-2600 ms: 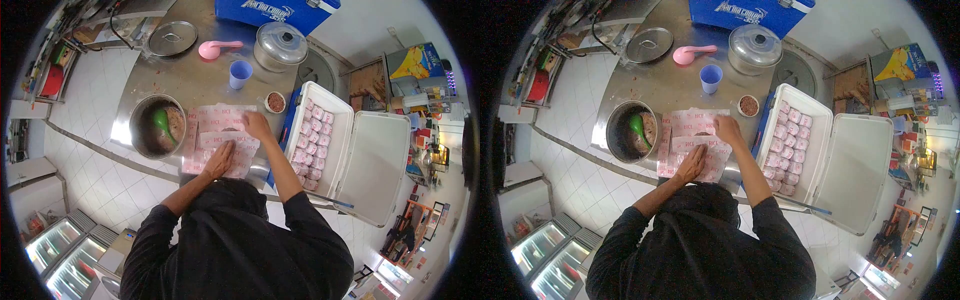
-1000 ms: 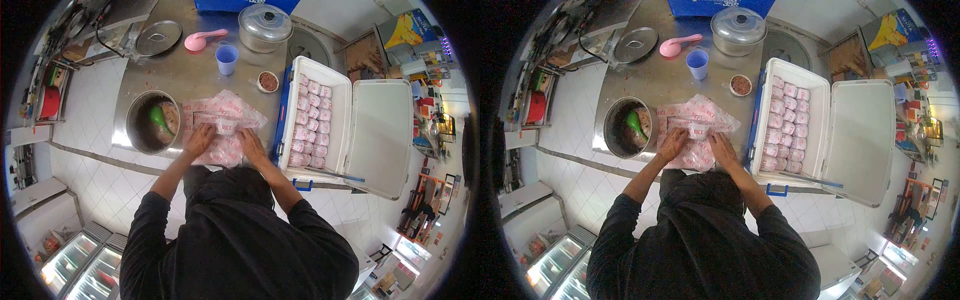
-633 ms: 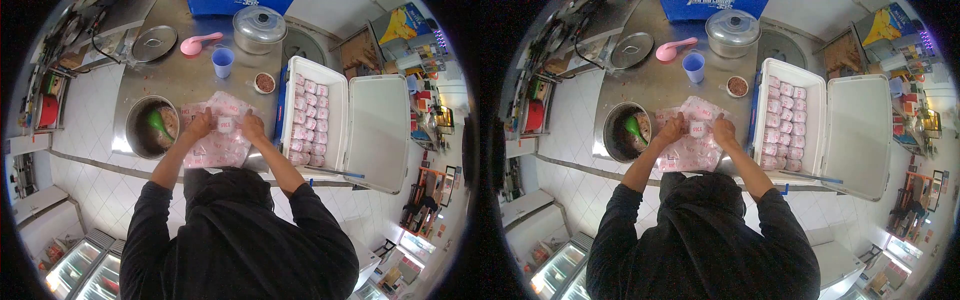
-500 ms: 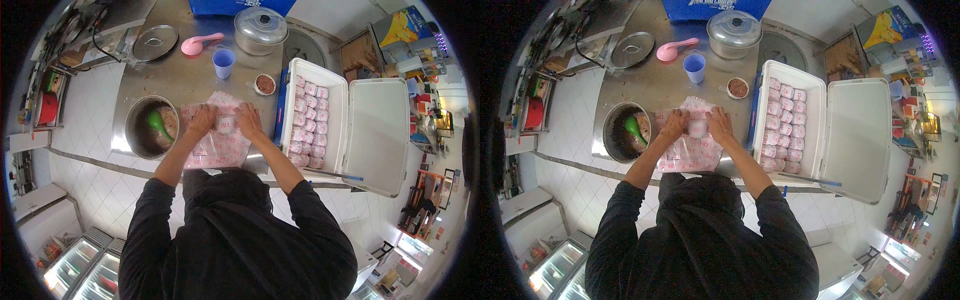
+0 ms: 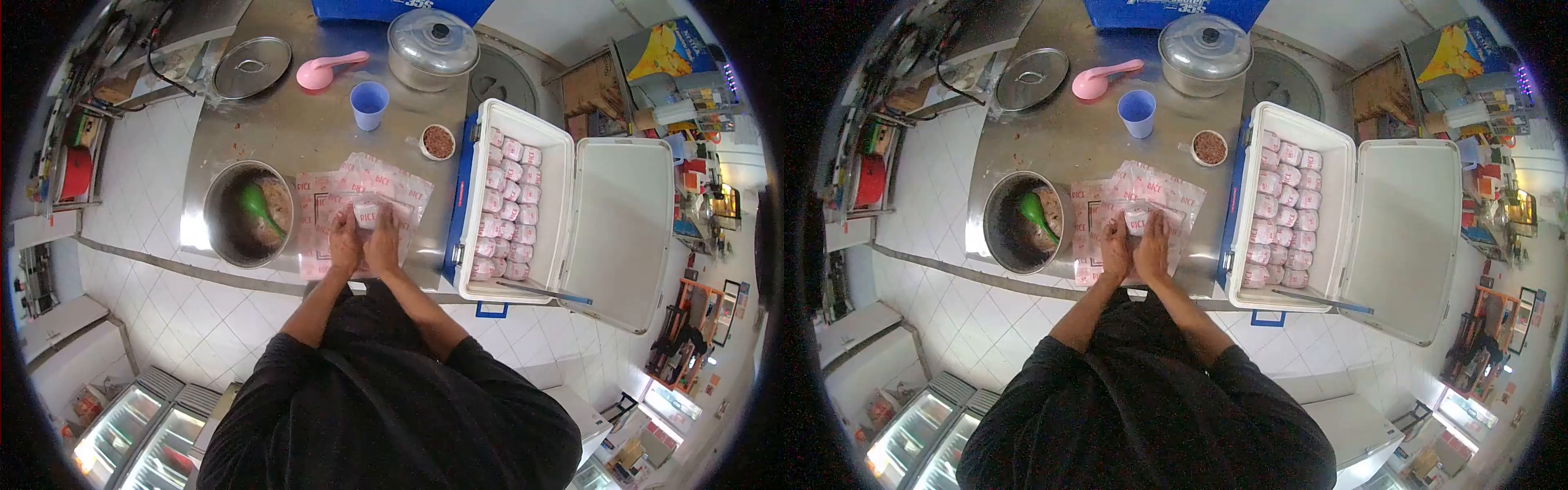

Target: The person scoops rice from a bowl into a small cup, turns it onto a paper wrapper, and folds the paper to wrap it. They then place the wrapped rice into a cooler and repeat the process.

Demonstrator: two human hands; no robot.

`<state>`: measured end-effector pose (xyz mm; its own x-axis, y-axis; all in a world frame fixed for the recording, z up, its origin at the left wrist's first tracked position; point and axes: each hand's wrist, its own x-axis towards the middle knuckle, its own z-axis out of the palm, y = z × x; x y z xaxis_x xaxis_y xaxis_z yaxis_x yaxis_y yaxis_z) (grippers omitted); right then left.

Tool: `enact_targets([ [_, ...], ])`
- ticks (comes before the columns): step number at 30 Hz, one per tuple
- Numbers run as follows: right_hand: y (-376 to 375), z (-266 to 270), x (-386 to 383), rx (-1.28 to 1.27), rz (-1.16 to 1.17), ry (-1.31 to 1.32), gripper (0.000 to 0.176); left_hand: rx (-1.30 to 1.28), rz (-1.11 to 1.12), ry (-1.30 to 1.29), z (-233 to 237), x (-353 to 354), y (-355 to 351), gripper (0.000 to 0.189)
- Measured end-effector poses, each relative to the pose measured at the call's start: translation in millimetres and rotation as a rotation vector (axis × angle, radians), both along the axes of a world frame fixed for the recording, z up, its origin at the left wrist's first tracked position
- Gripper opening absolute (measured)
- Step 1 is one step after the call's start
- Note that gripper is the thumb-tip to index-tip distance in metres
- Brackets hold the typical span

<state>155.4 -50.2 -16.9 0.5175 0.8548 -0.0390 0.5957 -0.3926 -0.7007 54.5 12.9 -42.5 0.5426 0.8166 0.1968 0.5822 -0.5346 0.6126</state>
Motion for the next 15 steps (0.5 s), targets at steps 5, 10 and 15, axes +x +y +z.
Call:
enact_targets([
  [5, 12.0, 12.8, -22.5, 0.133, -0.021, 0.056, 0.081, -0.177, -0.050, -0.136, -3.1, -9.8, -1.5, 0.073],
  [10, 41.8, 23.6, -13.7, 0.184, -0.139, 0.203, 0.092, -0.085, -0.095, -0.086, 7.5, -9.3, -2.8, 0.065],
  [15, 56.8, 10.1, -7.5, 0.055, -0.083, 0.075, 0.079, -0.231, -0.020, -0.162, -4.9, -12.6, -0.5, 0.046],
])
